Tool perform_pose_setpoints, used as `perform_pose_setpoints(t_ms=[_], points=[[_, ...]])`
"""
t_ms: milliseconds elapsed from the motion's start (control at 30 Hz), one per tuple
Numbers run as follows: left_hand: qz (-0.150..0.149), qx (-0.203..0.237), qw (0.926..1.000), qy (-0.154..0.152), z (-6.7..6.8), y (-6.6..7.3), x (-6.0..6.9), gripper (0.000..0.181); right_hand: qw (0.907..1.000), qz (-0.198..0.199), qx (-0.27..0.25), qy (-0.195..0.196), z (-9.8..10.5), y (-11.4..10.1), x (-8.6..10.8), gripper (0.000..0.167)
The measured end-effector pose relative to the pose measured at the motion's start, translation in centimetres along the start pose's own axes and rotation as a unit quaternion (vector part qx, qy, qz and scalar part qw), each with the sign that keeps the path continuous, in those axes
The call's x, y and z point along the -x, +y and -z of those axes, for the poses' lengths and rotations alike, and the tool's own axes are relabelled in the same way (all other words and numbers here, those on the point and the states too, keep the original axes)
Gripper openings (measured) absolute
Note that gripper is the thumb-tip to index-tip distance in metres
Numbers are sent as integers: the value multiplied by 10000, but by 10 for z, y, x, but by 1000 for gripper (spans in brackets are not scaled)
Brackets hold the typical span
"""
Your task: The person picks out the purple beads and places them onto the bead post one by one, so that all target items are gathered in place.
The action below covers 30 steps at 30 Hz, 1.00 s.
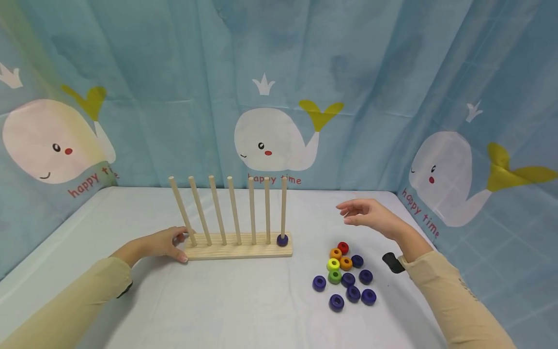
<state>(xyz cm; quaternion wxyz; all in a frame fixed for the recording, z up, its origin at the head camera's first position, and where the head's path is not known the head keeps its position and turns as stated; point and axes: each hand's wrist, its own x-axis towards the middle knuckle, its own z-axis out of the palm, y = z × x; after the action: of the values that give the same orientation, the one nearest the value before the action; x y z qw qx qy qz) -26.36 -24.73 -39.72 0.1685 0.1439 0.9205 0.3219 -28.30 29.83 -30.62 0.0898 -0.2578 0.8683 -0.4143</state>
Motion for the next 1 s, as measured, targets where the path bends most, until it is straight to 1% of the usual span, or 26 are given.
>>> perform_pose_setpoints(t_ms=[233, 367, 533, 633, 700, 767, 1000], points=[[11, 71, 10000, 0, 1, 0, 0, 86, 9989, -209, 191, -370, 7, 16, 9, 37], [0, 105, 9999, -23, 1, 2, 2, 86, 9973, -139, 264, -670, 11, 24, 13, 36], [-18, 144, 9999, -37, 1, 3, 3, 84, 9919, -78, -109, -1266, 15, 36, 17, 31], [-41, 133, 9999, -29, 1, 3, 3, 84, 9877, -159, -259, -1532, 15, 45, 20, 35], [-79, 100, 9999, -37, 1, 3, 2, 84, 9858, -253, -262, -1638, 14, 51, 21, 39], [-47, 119, 9999, -31, 1, 3, 2, 84, 9843, -367, -230, -1710, 13, 56, 21, 43], [16, 85, 10000, -38, 1, 1, 2, 85, 9798, -724, -199, -1852, 6, 74, 22, 47]])
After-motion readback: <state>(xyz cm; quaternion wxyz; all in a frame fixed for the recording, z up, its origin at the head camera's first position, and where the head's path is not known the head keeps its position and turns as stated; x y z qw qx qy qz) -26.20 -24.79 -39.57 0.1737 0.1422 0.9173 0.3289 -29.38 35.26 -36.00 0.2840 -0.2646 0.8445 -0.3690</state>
